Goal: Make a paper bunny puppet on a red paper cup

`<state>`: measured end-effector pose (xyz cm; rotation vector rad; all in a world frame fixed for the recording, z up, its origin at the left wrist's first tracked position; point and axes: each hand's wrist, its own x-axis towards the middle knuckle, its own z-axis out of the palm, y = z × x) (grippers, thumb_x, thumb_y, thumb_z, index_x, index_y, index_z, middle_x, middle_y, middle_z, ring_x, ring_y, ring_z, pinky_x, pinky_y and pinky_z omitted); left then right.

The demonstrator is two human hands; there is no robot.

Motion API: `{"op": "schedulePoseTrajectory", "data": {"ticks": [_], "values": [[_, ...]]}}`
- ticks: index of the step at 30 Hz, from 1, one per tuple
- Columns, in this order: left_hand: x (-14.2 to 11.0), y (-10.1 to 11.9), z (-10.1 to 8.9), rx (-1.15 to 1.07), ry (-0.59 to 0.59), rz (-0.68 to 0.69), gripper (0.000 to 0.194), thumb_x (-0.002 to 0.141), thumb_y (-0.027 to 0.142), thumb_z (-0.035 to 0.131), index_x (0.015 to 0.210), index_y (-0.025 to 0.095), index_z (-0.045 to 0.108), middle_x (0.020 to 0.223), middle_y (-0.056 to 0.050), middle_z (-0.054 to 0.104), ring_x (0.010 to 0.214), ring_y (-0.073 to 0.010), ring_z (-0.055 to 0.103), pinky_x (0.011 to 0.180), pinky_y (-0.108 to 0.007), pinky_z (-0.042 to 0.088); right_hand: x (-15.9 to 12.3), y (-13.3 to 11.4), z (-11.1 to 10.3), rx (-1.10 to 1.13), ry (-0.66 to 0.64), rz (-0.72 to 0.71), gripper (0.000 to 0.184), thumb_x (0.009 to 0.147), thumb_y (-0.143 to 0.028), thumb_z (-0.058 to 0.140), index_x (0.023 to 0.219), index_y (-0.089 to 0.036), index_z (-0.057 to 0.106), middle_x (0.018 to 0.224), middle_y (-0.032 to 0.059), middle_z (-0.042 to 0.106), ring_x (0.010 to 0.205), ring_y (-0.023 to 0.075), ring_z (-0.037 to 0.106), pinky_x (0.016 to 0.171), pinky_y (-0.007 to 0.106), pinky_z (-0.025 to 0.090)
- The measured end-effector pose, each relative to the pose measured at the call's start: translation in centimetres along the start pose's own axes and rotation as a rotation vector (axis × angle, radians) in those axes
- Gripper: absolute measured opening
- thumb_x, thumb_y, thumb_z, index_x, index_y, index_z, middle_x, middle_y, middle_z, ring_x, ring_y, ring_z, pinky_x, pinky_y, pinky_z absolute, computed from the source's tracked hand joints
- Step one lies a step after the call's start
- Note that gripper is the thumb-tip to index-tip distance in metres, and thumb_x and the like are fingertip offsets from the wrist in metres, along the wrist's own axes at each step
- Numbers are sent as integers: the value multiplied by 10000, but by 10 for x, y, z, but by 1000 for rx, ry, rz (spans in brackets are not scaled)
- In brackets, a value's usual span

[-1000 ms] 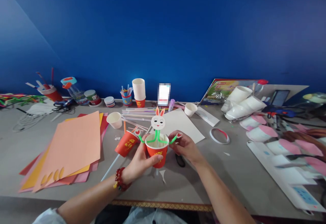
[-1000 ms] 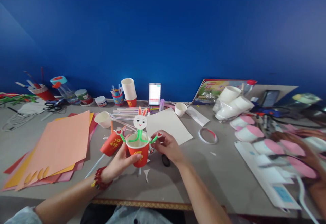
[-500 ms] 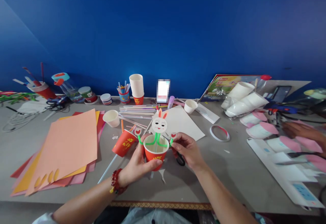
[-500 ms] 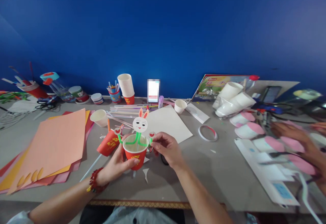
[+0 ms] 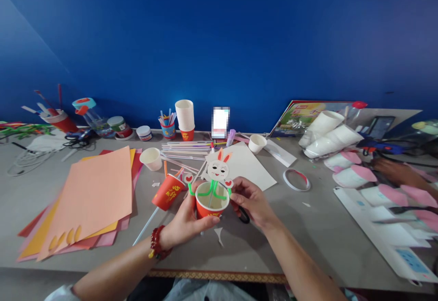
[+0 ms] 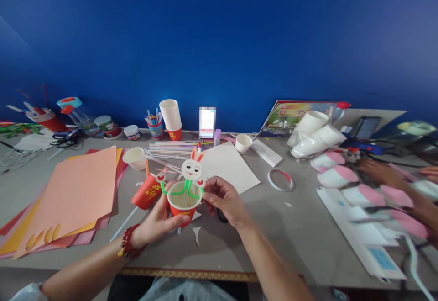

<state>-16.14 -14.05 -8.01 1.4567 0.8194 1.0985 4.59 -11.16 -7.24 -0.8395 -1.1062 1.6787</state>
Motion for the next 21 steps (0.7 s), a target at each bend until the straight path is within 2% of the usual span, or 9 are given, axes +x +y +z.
{"op": "schedulePoseTrajectory", "data": {"ticks": [21], "values": [[1, 1, 2, -81, -1, -22, 764, 758, 349, 785, 1397, 231, 383, 1229, -106, 532, 1190, -302, 507, 1065, -459, 398, -1, 1, 1, 12, -15, 9, 294, 756, -366, 810, 838, -194, 586, 629, -53, 574, 453, 58, 498, 371, 138, 421]]}}
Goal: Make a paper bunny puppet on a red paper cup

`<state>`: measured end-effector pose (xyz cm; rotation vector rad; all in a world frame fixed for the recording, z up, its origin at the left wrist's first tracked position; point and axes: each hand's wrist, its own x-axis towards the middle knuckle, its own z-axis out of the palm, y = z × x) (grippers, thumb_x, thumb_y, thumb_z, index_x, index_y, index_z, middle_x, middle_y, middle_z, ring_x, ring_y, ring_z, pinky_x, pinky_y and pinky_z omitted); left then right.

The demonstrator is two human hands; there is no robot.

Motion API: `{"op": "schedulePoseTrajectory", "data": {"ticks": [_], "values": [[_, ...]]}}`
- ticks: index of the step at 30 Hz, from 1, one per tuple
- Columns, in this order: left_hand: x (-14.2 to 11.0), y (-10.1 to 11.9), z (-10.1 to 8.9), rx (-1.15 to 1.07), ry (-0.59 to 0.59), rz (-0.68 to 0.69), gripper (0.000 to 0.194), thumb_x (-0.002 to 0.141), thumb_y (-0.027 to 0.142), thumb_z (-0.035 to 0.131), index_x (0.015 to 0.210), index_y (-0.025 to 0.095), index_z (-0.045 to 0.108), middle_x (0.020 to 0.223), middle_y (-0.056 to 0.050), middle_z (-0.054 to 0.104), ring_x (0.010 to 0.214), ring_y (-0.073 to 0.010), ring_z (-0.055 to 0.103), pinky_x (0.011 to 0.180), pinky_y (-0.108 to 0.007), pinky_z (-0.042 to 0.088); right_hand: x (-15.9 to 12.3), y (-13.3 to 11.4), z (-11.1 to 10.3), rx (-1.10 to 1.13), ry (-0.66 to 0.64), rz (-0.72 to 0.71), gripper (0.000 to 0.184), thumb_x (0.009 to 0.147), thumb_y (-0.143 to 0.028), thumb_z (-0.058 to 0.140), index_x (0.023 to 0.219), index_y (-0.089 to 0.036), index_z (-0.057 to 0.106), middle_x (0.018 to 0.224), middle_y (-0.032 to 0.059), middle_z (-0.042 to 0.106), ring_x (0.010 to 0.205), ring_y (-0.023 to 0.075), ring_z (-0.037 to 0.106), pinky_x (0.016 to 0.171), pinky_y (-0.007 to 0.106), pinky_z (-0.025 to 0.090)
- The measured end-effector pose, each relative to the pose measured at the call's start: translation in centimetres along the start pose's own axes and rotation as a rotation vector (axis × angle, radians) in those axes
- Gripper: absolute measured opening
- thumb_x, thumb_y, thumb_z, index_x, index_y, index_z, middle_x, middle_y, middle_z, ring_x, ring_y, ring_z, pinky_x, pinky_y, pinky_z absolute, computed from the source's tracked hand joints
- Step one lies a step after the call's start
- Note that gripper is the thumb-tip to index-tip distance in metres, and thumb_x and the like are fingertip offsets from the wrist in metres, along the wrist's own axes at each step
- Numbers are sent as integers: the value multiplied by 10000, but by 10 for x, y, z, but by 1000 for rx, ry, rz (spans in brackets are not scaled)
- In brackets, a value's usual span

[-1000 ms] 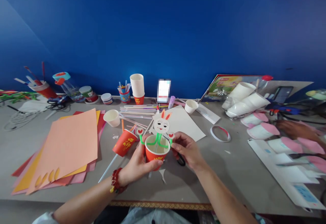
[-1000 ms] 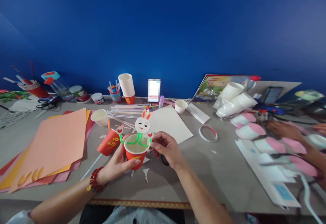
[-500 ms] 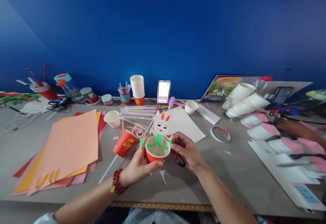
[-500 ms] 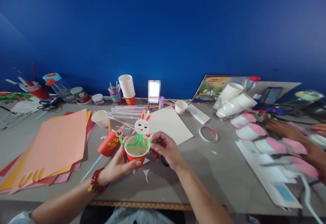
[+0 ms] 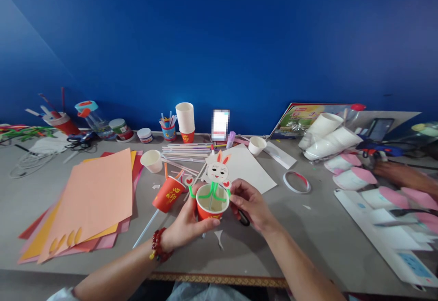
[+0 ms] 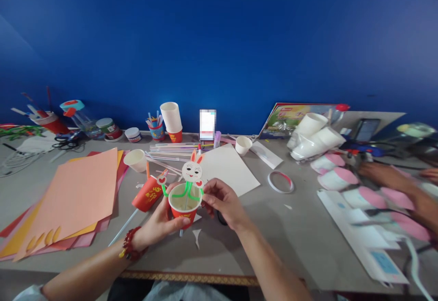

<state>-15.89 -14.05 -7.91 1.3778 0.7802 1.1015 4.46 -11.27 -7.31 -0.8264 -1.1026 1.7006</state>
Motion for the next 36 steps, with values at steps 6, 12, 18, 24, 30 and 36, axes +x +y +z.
{"op": "schedulePoseTrajectory", "data": {"ticks": [6, 12, 18, 24, 30, 36], "values": [[1, 2, 0, -33, -23, -22, 761, 760, 351, 783, 1399, 235, 387, 1242, -107, 531, 1196, -298, 507, 1071, -446, 393, -1, 2, -3, -29, 8, -15, 260, 763, -358, 804, 885, -207, 631, 660, -44, 608, 462, 68, 526, 371, 145, 434], [-3, -5, -4, -63, -56, -19, 842, 740, 353, 805, 1443, 248, 355, 1274, -114, 541, 1234, -317, 497, 1098, -469, 359, -1, 3, -3, -62, -36, -14, 241, 783, -378, 782, 876, -187, 670, 661, -29, 607, 476, 75, 539, 378, 157, 454], [-9, -24, -5, -375, -51, -46, 763, 818, 700, 556, 1413, 231, 469, 1432, -133, 503, 1364, -360, 409, 1143, -498, 305, -1, 4, -5, -48, -46, -8, 240, 767, -379, 791, 845, -193, 661, 641, -35, 590, 478, 82, 536, 373, 164, 464], [-2, -17, 6, -574, 61, -177, 774, 815, 806, 394, 1294, 237, 610, 1311, -105, 643, 1341, -357, 471, 1150, -505, 313, -1, 4, -6, -71, -52, -23, 230, 783, -378, 776, 840, -191, 655, 632, -35, 587, 480, 83, 535, 383, 167, 468], [-4, -17, 7, -490, 145, -192, 691, 890, 721, 382, 1298, 207, 600, 1296, -100, 653, 1306, -331, 512, 1135, -479, 361, -2, 7, -4, -76, -129, 12, 217, 792, -365, 772, 818, -190, 646, 591, -34, 618, 460, 94, 566, 424, 192, 491], [-6, -27, 2, -443, 107, -140, 697, 882, 735, 383, 1296, 223, 610, 1309, -78, 643, 1326, -309, 494, 1149, -457, 360, -2, 6, -4, -101, -114, -19, 206, 791, -351, 775, 809, -186, 655, 624, -30, 617, 492, 90, 569, 460, 192, 495]]}}
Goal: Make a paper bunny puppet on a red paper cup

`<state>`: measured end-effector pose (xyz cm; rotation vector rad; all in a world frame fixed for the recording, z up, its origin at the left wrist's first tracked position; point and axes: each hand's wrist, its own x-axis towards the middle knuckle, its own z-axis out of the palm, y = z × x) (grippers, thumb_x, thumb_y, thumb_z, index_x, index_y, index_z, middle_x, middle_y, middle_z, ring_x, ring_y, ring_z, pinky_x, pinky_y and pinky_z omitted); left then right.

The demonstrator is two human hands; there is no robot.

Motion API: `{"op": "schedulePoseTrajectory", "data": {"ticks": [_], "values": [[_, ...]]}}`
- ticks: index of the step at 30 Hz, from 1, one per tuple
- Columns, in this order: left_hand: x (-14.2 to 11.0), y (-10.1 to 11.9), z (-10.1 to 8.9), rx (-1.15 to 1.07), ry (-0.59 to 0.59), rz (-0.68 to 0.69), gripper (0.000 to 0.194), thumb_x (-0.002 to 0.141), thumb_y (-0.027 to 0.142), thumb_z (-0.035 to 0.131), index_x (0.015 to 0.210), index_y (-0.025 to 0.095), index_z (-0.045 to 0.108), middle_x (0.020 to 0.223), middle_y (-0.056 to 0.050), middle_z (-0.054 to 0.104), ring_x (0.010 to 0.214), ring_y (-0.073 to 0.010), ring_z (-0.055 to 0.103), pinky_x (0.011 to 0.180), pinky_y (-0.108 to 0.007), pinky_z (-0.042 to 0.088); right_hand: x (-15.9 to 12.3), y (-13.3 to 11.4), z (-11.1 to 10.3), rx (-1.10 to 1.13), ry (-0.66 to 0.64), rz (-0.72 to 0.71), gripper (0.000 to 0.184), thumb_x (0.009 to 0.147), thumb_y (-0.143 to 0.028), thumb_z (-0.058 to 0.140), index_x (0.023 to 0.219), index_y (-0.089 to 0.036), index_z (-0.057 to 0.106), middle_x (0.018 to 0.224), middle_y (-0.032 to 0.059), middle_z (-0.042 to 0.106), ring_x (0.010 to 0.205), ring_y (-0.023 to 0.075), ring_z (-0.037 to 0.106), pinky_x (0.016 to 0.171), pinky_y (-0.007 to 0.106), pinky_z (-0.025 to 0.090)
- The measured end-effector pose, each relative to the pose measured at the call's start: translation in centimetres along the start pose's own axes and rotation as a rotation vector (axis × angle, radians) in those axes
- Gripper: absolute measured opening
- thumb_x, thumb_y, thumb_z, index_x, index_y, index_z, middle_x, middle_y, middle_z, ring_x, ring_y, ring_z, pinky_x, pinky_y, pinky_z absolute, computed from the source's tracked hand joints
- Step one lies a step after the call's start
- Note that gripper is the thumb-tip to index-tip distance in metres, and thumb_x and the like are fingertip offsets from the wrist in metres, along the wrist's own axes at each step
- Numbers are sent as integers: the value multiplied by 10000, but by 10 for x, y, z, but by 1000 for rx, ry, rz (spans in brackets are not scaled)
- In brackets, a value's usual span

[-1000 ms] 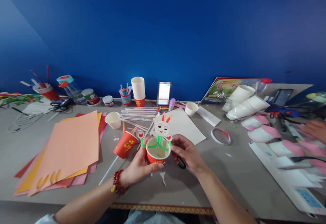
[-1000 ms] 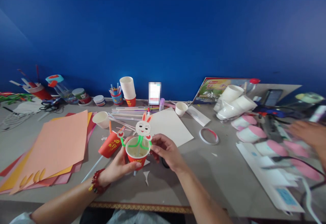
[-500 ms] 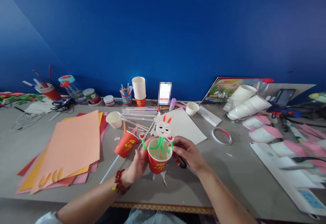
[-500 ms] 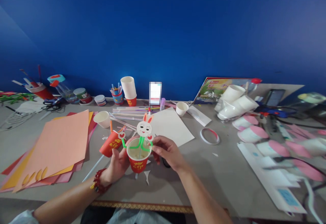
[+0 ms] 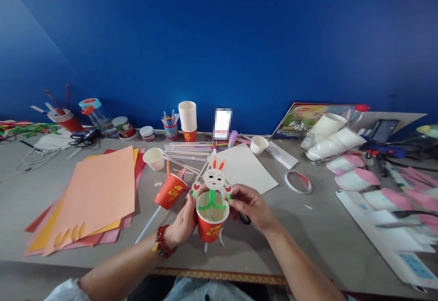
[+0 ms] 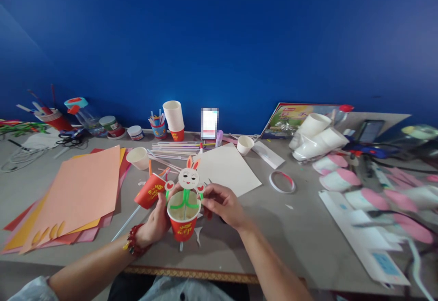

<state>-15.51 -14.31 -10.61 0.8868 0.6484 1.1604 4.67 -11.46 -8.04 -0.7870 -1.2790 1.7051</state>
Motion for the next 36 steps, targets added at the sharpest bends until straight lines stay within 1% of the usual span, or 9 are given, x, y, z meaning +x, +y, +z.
{"op": "schedulePoseTrajectory", "data": {"ticks": [5, 9, 15, 18, 21, 23, 29, 32, 36], "values": [[1, 0, -4, -44, -28, -61, 623, 895, 649, 482, 1328, 216, 598, 1261, -104, 678, 1256, -338, 562, 1098, -497, 409, -1, -3, 0, -30, -32, 15, 203, 800, -346, 766, 811, -180, 650, 611, -31, 605, 491, 86, 564, 464, 185, 485], [1, 1, -5, 4, -59, -9, 603, 910, 649, 451, 1315, 233, 615, 1273, -91, 675, 1237, -325, 583, 1088, -483, 432, -1, -5, 1, -25, -21, 23, 212, 795, -345, 771, 847, -187, 638, 642, -36, 612, 491, 81, 568, 467, 183, 485], [2, 6, -2, 97, -95, 19, 674, 888, 697, 426, 1316, 213, 619, 1296, -109, 660, 1328, -323, 505, 1154, -474, 362, -1, -7, 2, -44, -15, 41, 223, 801, -356, 764, 830, -186, 622, 609, -43, 605, 475, 77, 560, 460, 173, 474], [3, 4, -5, 68, -137, 38, 626, 926, 645, 412, 1341, 214, 596, 1322, -104, 646, 1336, -323, 497, 1166, -487, 336, -1, -7, 2, -55, -13, 42, 222, 798, -352, 766, 829, -185, 623, 615, -44, 604, 479, 76, 564, 463, 173, 476], [3, 0, -10, 24, -204, 60, 533, 966, 564, 405, 1329, 229, 607, 1307, -87, 658, 1320, -325, 514, 1151, -498, 357, -1, -8, 2, -56, -17, 41, 221, 793, -350, 768, 822, -185, 624, 612, -47, 601, 472, 71, 556, 458, 168, 468], [4, -2, -12, 6, -220, 79, 519, 971, 545, 411, 1327, 226, 611, 1298, -91, 664, 1310, -325, 526, 1148, -500, 367, -1, -8, 2, -55, -24, 40, 219, 792, -350, 768, 825, -185, 627, 613, -45, 604, 475, 72, 557, 460, 168, 467], [4, -5, -16, -2, -229, 90, 529, 967, 551, 414, 1352, 236, 596, 1312, -93, 657, 1304, -307, 538, 1150, -475, 380, 0, -8, 0, -47, -46, 29, 189, 809, -335, 752, 825, -191, 630, 603, -45, 598, 470, 73, 554, 455, 170, 464], [4, -8, -18, 12, -202, 106, 561, 959, 576, 406, 1373, 238, 575, 1310, -90, 657, 1283, -303, 558, 1135, -468, 404, -1, -6, 0, -44, -59, 13, 168, 817, -325, 743, 832, -192, 641, 616, -41, 599, 480, 76, 554, 454, 171, 468], [3, -11, -19, 30, -176, 118, 631, 942, 630, 380, 1400, 227, 545, 1385, -96, 598, 1353, -305, 482, 1152, -462, 374, -2, -5, -1, -57, -57, 2, 155, 828, -327, 727, 838, -184, 669, 663, -25, 605, 513, 84, 560, 468, 185, 490]]}}
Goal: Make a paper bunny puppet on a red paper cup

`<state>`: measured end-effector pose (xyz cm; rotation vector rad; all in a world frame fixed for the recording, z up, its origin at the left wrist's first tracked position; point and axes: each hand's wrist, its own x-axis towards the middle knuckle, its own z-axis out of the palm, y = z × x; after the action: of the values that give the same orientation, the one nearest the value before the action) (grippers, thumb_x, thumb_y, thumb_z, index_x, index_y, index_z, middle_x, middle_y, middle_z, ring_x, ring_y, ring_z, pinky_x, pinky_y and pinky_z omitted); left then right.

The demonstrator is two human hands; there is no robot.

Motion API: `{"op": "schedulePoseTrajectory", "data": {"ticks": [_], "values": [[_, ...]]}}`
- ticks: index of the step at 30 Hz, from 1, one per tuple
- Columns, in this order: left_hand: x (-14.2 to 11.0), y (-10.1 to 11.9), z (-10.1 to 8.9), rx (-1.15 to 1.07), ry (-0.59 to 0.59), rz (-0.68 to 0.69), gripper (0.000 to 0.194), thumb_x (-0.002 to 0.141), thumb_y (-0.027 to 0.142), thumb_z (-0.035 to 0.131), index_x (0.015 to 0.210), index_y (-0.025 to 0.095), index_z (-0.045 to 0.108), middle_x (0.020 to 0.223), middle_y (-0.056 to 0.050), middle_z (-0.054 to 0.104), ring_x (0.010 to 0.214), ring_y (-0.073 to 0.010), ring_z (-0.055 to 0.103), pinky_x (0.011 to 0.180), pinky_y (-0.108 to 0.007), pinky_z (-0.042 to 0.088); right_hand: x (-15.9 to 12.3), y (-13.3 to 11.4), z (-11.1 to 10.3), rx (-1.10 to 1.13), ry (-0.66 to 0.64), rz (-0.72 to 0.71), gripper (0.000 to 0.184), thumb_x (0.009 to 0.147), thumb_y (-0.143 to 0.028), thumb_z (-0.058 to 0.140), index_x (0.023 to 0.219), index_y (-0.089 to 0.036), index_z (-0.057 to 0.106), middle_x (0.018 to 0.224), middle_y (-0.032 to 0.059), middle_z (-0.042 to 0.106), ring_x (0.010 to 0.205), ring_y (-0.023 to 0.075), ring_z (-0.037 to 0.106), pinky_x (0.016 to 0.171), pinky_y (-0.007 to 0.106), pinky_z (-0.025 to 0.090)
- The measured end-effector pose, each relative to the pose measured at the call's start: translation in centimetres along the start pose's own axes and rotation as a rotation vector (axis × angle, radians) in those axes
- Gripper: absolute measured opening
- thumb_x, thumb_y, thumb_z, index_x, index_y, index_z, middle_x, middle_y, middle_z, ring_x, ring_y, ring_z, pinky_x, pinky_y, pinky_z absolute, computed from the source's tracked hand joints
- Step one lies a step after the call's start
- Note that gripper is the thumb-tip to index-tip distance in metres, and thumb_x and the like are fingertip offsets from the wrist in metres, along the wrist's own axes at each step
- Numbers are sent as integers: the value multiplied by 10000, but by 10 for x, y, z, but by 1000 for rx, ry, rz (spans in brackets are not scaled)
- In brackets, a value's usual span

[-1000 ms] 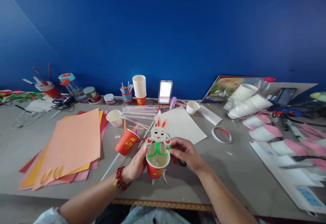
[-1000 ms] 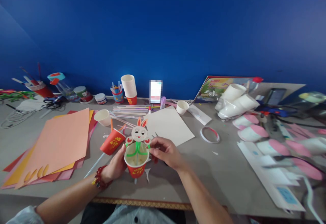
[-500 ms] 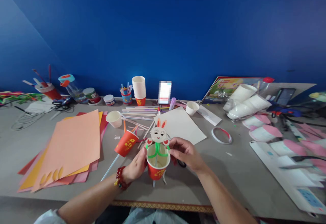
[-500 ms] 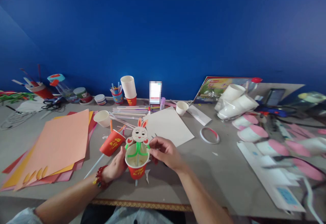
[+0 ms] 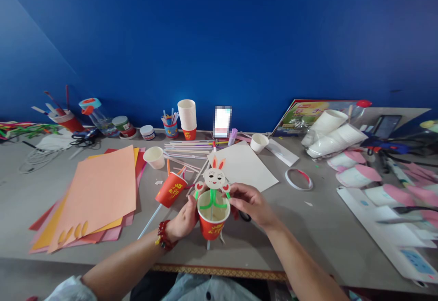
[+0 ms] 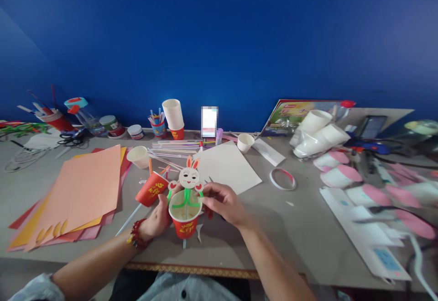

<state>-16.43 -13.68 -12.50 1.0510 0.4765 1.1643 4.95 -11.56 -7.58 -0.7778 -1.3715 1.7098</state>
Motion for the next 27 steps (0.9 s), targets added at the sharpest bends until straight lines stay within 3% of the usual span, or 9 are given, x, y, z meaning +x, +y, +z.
{"op": "schedulePoseTrajectory", "data": {"ticks": [3, 6, 9, 13, 17, 23, 27], "values": [[0, 1, 2, -66, -81, 3, 695, 924, 687, 337, 1463, 264, 448, 1439, -104, 543, 1375, -320, 450, 1137, -498, 367, -1, 0, 0, 11, 35, -36, 144, 835, -322, 718, 820, -187, 667, 667, -25, 601, 519, 89, 564, 468, 191, 494], [1, 6, 3, -49, -112, -23, 774, 847, 650, 573, 1493, 268, 383, 1471, -132, 499, 1366, -361, 446, 1124, -530, 359, -1, -1, 1, 34, 90, -98, 120, 840, -310, 713, 830, -198, 671, 717, -18, 623, 516, 88, 575, 464, 196, 491], [3, 14, 5, 51, -36, -22, 866, 757, 494, 774, 1492, 271, 374, 1479, -137, 483, 1357, -372, 449, 1131, -503, 357, -1, -1, 2, 29, 151, -152, 101, 847, -304, 704, 845, -205, 681, 735, -14, 625, 508, 87, 570, 458, 198, 483], [5, 23, 9, 139, 22, 35, 794, 800, 372, 764, 1485, 275, 374, 1489, -129, 468, 1358, -347, 451, 1123, -460, 379, -1, -2, 2, -33, 214, -192, 98, 853, -305, 695, 852, -209, 677, 714, -20, 602, 521, 88, 557, 486, 200, 469], [4, 29, 12, 273, 19, 92, 761, 801, 334, 765, 1464, 275, 395, 1493, -121, 446, 1360, -327, 445, 1116, -425, 389, -3, -3, 2, -149, 187, -210, 124, 886, -336, 657, 862, -215, 670, 718, -12, 593, 560, 99, 546, 528, 207, 460], [0, 27, 9, 494, -18, 123, 793, 784, 326, 782, 1466, 269, 381, 1452, -131, 467, 1330, -338, 460, 1115, -466, 374, -1, -5, 4, -209, 150, -299, 342, 886, -487, 616, 1127, -249, 661, 1151, 87, 600, 969, 227, 617, 810, 318, 535], [-1, 25, 9, 593, -61, 120, 765, 781, 337, 784, 1449, 267, 418, 1433, -129, 490, 1307, -344, 474, 1116, -474, 362, 1, -3, 9, -244, 133, -320, 281, 906, -395, 618, 1145, -264, 686, 1228, 84, 611, 1073, 253, 606, 902, 351, 514]]}}
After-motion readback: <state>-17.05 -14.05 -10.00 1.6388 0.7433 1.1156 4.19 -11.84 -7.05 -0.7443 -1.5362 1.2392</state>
